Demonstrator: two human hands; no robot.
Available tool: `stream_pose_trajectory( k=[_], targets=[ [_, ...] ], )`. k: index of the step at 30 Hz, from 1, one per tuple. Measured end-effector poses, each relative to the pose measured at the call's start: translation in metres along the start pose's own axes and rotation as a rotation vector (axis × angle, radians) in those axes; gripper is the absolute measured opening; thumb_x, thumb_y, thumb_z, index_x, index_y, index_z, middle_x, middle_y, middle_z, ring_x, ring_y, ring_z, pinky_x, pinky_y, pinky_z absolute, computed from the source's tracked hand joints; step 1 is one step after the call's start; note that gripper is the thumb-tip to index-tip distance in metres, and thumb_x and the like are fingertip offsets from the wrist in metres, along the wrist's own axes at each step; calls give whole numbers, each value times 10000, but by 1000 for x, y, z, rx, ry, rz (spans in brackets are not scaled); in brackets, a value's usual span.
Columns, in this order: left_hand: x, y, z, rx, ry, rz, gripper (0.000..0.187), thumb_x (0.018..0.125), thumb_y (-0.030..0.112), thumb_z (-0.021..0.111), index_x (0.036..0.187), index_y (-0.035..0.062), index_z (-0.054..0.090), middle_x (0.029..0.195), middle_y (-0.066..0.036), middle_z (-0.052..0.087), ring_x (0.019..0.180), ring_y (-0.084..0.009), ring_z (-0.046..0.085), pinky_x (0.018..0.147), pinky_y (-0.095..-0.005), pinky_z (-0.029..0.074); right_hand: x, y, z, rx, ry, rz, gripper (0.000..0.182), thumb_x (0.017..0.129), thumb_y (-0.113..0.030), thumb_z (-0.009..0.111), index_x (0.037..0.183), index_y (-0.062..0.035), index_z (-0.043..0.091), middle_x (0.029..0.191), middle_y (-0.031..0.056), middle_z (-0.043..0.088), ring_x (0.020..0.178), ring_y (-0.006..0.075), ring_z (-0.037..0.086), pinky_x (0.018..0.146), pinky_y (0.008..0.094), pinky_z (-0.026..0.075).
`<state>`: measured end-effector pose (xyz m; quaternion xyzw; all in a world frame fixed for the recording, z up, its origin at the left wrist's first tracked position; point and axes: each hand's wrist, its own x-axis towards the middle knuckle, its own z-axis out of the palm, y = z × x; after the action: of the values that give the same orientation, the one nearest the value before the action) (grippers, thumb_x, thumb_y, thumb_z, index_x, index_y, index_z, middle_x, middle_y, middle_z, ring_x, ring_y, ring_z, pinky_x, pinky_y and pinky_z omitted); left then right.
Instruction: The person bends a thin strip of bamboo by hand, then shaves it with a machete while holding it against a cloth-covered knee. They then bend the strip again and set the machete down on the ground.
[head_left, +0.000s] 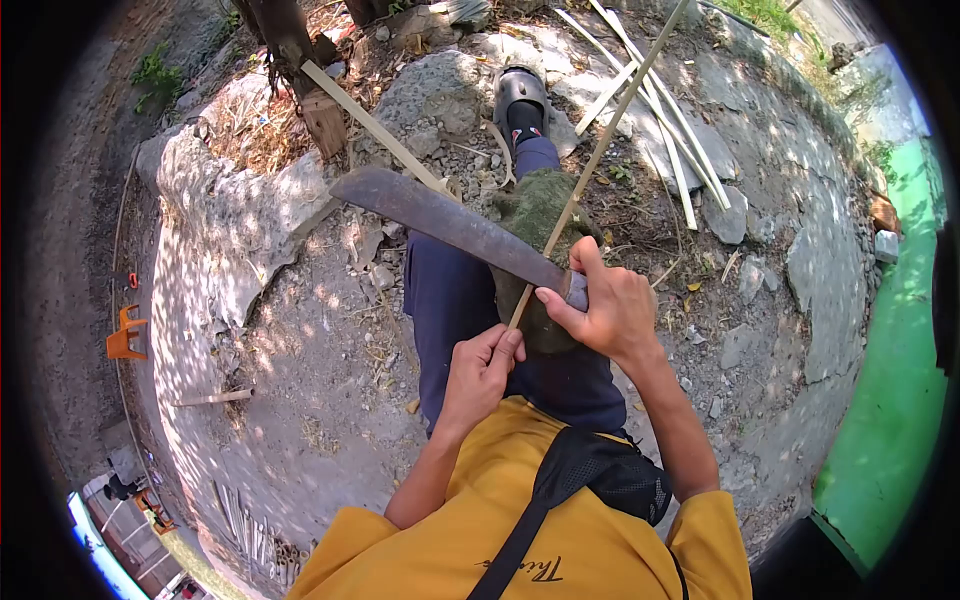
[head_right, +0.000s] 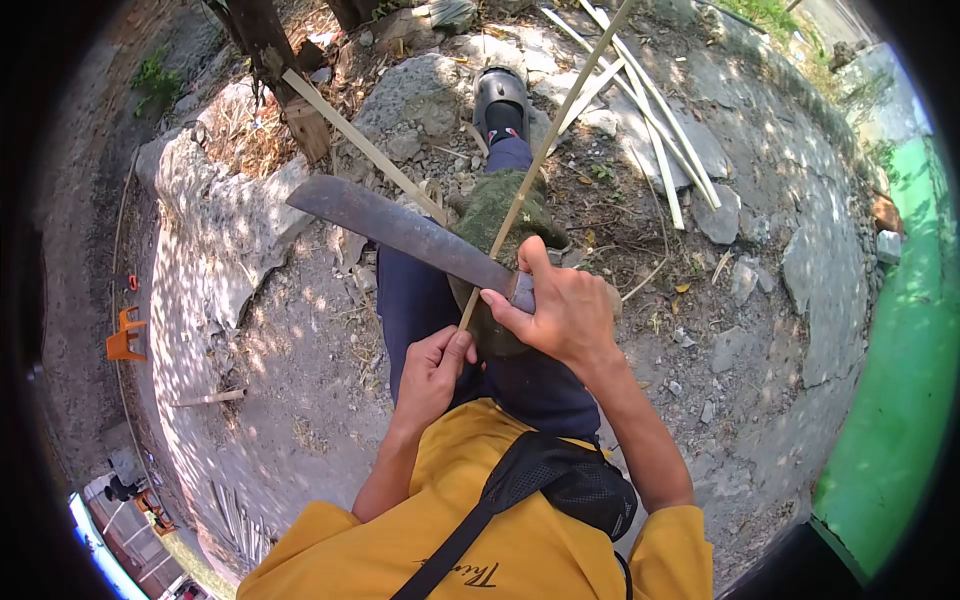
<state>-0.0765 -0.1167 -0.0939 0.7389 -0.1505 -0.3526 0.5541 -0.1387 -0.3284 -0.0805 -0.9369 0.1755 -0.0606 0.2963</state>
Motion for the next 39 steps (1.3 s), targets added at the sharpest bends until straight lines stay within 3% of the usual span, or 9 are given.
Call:
stream_pose_trajectory(
  k=[6,9,11,15,24,26,36,39],
  targets=[
    [-12,-8,-3,-6,-8,-15,362,1097,222,571,819,2,643,593,-10,517,552,-74,440,522,-300,336,0,5,-5,15,3,41,584,901,-653,694,1088,-129,520,631,138,646,602,399,696,541,520,515],
    [-1,-7,-5,4,-42,-21,374,1114,242,557,822,20,631,607,58,425,582,-41,355,529,-276,267,-3,13,-4,-4,-16,34,583,898,-662,688,1071,-130,521,606,139,632,595,397,692,527,519,505],
    [4,6,-8,85,-60,-19,369,1098,226,567,827,-10,646,596,-33,549,539,-93,467,523,-310,362,-5,11,-7,-15,-27,27,584,897,-668,683,1062,-131,522,594,138,625,586,397,687,523,518,501],
    [12,8,-6,170,-61,50,366,1096,225,570,826,-11,644,600,-40,558,535,-98,471,522,-311,364,-6,8,-12,-63,-42,16,591,897,-684,667,1041,-128,523,572,135,614,560,395,676,513,512,496],
    [-12,5,-13,85,-72,-23,353,1095,212,576,827,-8,642,623,-33,550,574,-75,443,532,-305,339,-5,4,-7,-50,-9,5,606,899,-692,660,1040,-119,522,557,139,603,544,387,672,501,493,496],
    [-19,7,-16,71,-53,1,364,1109,239,572,811,35,616,606,69,404,586,-26,339,525,-265,252,-5,1,-7,-50,-25,15,606,899,-690,661,1040,-117,523,559,142,606,547,390,674,503,495,500],
    [-31,1,-19,54,-29,33,362,1110,232,574,809,34,611,604,74,395,579,-26,333,520,-266,245,-10,-10,-3,-91,-7,16,603,901,-669,668,1028,-101,510,586,155,636,575,398,692,520,508,524],
    [-37,-4,-21,81,-31,-11,350,1099,217,576,833,-5,619,610,-14,495,583,-56,387,527,-301,294,-12,-12,-1,-89,17,23,563,870,-626,729,1028,-120,540,595,95,604,558,352,669,517,490,481]
  ],
)
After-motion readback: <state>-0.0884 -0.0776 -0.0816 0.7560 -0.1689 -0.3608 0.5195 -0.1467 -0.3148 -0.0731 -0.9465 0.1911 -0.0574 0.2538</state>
